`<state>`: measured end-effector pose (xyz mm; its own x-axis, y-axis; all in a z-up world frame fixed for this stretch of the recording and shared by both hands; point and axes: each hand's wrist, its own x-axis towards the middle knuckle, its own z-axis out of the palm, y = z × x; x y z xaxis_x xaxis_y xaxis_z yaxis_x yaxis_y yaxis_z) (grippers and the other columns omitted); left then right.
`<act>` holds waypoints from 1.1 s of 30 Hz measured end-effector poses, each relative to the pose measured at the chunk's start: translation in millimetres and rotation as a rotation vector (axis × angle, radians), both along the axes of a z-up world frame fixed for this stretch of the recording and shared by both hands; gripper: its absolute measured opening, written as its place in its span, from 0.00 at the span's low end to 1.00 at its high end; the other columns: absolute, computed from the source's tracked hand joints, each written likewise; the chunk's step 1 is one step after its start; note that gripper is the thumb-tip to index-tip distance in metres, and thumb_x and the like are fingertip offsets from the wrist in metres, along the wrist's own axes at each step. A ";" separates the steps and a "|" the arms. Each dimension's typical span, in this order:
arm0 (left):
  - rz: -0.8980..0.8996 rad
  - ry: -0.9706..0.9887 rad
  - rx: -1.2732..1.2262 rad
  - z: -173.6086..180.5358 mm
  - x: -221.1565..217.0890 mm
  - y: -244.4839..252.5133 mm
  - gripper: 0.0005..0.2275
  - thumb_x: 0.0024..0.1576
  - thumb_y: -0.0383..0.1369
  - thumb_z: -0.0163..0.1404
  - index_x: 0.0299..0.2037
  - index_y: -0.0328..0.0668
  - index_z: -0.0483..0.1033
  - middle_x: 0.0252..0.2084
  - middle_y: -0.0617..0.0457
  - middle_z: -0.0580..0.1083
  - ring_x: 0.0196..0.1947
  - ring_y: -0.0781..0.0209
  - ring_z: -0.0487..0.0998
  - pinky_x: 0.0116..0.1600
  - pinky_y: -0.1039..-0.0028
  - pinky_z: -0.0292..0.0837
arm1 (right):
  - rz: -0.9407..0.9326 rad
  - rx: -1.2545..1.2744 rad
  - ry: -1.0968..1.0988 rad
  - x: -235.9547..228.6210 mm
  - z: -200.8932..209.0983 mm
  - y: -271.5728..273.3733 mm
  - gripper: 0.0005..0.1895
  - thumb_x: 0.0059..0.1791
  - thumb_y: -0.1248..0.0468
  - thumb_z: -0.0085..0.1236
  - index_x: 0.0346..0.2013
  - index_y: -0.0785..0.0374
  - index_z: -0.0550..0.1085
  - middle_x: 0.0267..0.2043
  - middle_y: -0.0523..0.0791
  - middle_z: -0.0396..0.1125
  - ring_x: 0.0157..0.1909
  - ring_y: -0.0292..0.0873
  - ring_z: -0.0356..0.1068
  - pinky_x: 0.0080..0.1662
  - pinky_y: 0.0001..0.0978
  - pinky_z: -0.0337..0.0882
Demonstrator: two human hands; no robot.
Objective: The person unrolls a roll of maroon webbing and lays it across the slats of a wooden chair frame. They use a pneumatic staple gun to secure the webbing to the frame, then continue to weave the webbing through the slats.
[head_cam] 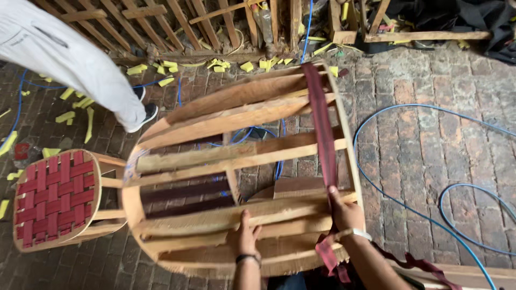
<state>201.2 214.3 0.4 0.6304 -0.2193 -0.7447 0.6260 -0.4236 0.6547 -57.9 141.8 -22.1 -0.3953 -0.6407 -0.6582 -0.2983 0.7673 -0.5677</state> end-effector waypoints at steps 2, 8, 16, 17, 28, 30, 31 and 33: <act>-0.012 -0.001 0.001 -8.0 1.2 -16.7 0.32 0.52 0.39 0.61 0.60 0.18 0.66 0.58 0.35 0.73 0.60 0.37 0.79 0.58 0.53 0.77 | -0.109 -0.099 -0.127 1.0 -4.5 -7.1 0.42 0.43 0.31 0.61 0.29 0.75 0.80 0.27 0.52 0.73 0.28 0.43 0.69 0.34 0.39 0.70; -0.234 0.292 -0.302 -56.1 -13.1 -85.4 0.22 0.55 0.43 0.54 0.53 0.35 0.70 0.55 0.43 0.70 0.61 0.49 0.71 0.65 0.56 0.70 | -0.136 -0.079 -0.043 -34.5 -14.3 -70.0 0.43 0.44 0.30 0.60 0.36 0.75 0.79 0.31 0.50 0.73 0.32 0.44 0.71 0.37 0.38 0.69; -0.305 0.289 -0.303 -95.4 -7.0 -225.3 0.18 0.55 0.46 0.53 0.49 0.44 0.72 0.49 0.50 0.73 0.50 0.58 0.76 0.59 0.60 0.76 | -0.237 -0.116 -0.025 -26.3 -18.2 -173.8 0.44 0.42 0.29 0.63 0.37 0.74 0.76 0.32 0.49 0.72 0.32 0.43 0.71 0.37 0.38 0.71; -0.297 0.274 -0.309 -101.5 -3.9 -244.5 0.18 0.56 0.46 0.53 0.49 0.44 0.72 0.49 0.52 0.72 0.49 0.58 0.76 0.59 0.59 0.77 | -0.219 -0.081 -0.003 -23.7 -19.7 -187.7 0.44 0.43 0.29 0.62 0.37 0.74 0.77 0.31 0.50 0.72 0.31 0.44 0.71 0.36 0.39 0.71; -0.507 0.299 -0.128 -180.1 -25.9 -441.8 0.26 0.54 0.51 0.52 0.56 0.43 0.68 0.48 0.45 0.73 0.45 0.48 0.79 0.59 0.57 0.75 | -0.401 -0.131 -0.260 -54.0 -74.9 -325.1 0.27 0.47 0.39 0.64 0.26 0.62 0.76 0.25 0.43 0.71 0.23 0.38 0.64 0.27 0.34 0.63; -0.536 0.301 -0.108 -198.6 -43.3 -478.9 0.26 0.55 0.53 0.50 0.57 0.44 0.67 0.49 0.44 0.74 0.46 0.48 0.79 0.59 0.57 0.75 | -0.436 -0.137 -0.315 -73.0 -96.3 -353.4 0.26 0.47 0.40 0.64 0.28 0.62 0.76 0.25 0.43 0.72 0.22 0.38 0.64 0.27 0.34 0.63; -0.556 0.294 -0.095 -208.5 -50.9 -493.5 0.26 0.54 0.53 0.50 0.57 0.44 0.68 0.49 0.44 0.74 0.45 0.48 0.79 0.59 0.57 0.75 | -0.431 -0.179 -0.343 -80.9 -108.1 -363.9 0.26 0.47 0.41 0.64 0.28 0.62 0.76 0.24 0.43 0.71 0.22 0.38 0.64 0.26 0.35 0.63; -0.588 0.277 -0.059 -227.3 -67.2 -525.9 0.27 0.54 0.53 0.49 0.57 0.44 0.69 0.49 0.42 0.74 0.45 0.47 0.79 0.58 0.56 0.75 | -0.412 -0.269 -0.402 -98.9 -130.9 -391.5 0.25 0.47 0.42 0.65 0.27 0.63 0.76 0.23 0.45 0.69 0.21 0.40 0.64 0.25 0.37 0.61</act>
<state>134.1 -311.6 -226.9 0.1790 -0.5144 -0.8386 0.4498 -0.7153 0.5348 -156.8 -249.8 -153.1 -0.4002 -0.6525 -0.6435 0.2673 0.5885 -0.7630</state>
